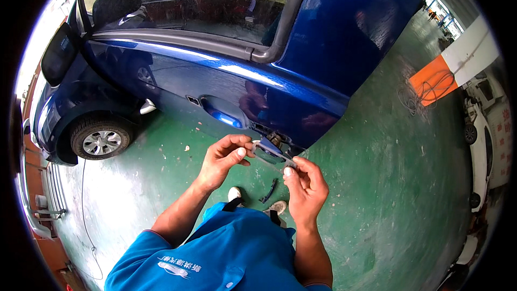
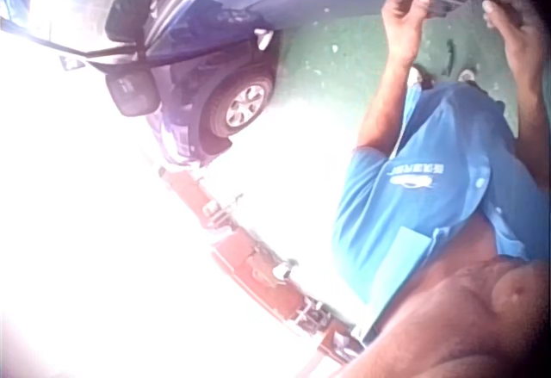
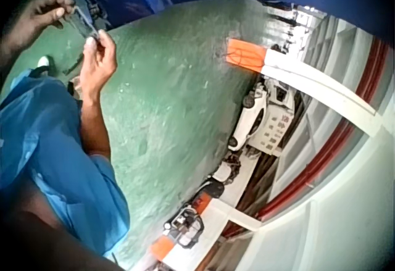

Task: The person removes a car door handle, retrieves a screwdriver from a toolbox, and uses it to adjust the door mechanism. The person then reattaches the handle and tests the door opening and closing.

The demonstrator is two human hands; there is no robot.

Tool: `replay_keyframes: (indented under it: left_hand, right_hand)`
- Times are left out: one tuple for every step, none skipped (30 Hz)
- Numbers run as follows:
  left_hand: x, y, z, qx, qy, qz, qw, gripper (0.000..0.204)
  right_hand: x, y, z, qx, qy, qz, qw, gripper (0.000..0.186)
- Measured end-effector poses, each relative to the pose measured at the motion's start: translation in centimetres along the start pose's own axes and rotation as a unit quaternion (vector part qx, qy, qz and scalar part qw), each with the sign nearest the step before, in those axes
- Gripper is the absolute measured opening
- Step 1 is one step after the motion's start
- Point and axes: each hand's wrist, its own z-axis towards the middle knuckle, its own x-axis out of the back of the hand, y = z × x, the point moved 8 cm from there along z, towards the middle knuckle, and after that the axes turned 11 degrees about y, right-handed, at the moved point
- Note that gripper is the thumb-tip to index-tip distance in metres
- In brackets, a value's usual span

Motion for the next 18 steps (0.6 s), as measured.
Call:
replay_keyframes:
  left_hand:
    - [-0.4, 0.1, 0.0, -0.009, 0.005, -0.006, 1.000, 0.034]
    - [-0.6, 0.3, 0.0, -0.022, 0.013, -0.002, 1.000, 0.034]
    - [-1.0, 0.6, 0.0, -0.036, 0.019, 0.004, 0.999, 0.033]
    - [-1.2, 0.9, 0.1, -0.050, 0.025, 0.009, 0.998, 0.033]
    - [-1.4, 1.1, 0.2, -0.058, 0.029, 0.019, 0.998, 0.034]
    - [-1.5, 1.2, 0.3, -0.065, 0.032, 0.030, 0.997, 0.036]
    - [-1.6, 1.4, 0.4, -0.072, 0.035, 0.042, 0.996, 0.037]
    - [-1.7, 1.3, 0.5, -0.063, 0.030, 0.046, 0.996, 0.038]
    - [-1.8, 1.3, 0.6, -0.055, 0.024, 0.052, 0.997, 0.039]
    - [-2.0, 1.2, 0.7, -0.046, 0.018, 0.059, 0.997, 0.040]
    - [-2.4, 1.5, 0.6, -0.048, 0.019, 0.068, 0.996, 0.041]
    - [-2.8, 1.9, 0.4, -0.050, 0.019, 0.078, 0.996, 0.041]
    - [-3.1, 2.1, 0.3, -0.051, 0.020, 0.087, 0.995, 0.042]
    - [-3.2, 2.0, 0.3, -0.050, 0.017, 0.093, 0.994, 0.042]
    - [-3.3, 1.9, 0.3, -0.049, 0.014, 0.098, 0.994, 0.041]
    - [-3.5, 1.8, 0.3, -0.048, 0.011, 0.103, 0.993, 0.040]
    - [-3.8, 1.9, 0.3, -0.053, 0.008, 0.103, 0.993, 0.041]
    - [-4.1, 1.8, 0.3, -0.058, 0.007, 0.101, 0.993, 0.042]
  right_hand:
    - [0.1, 0.3, 0.1, -0.013, 0.002, 0.011, 1.000, 0.025]
    - [0.3, 0.9, 0.3, -0.026, 0.004, 0.022, 0.999, 0.024]
    - [0.5, 1.4, 0.4, -0.037, 0.008, 0.034, 0.999, 0.024]
    - [0.6, 2.2, 0.5, -0.059, 0.011, 0.052, 0.997, 0.023]
    - [0.8, 3.2, 0.6, -0.081, 0.014, 0.071, 0.994, 0.022]
    - [1.0, 4.2, 0.6, -0.104, 0.018, 0.091, 0.990, 0.022]
    - [1.0, 4.9, 0.5, -0.115, 0.018, 0.104, 0.988, 0.021]
    - [0.9, 5.6, 0.4, -0.125, 0.019, 0.116, 0.985, 0.021]
    - [0.8, 6.2, 0.2, -0.136, 0.021, 0.131, 0.982, 0.021]
    - [0.6, 6.7, 0.1, -0.146, 0.025, 0.138, 0.979, 0.021]
    - [0.5, 7.2, 0.0, -0.156, 0.029, 0.145, 0.977, 0.021]
    - [0.3, 7.7, -0.1, -0.166, 0.034, 0.152, 0.974, 0.021]
    - [0.0, 8.0, -0.3, -0.174, 0.035, 0.157, 0.971, 0.021]
    - [-0.3, 8.1, -0.3, -0.173, 0.034, 0.157, 0.972, 0.020]
    - [-0.3, 8.3, -0.3, -0.172, 0.040, 0.154, 0.972, 0.020]
    - [-0.4, 8.4, -0.4, -0.171, 0.046, 0.152, 0.972, 0.020]
    - [-0.5, 8.5, -0.4, -0.171, 0.050, 0.156, 0.972, 0.020]
    - [-0.6, 8.6, -0.4, -0.170, 0.053, 0.160, 0.971, 0.020]
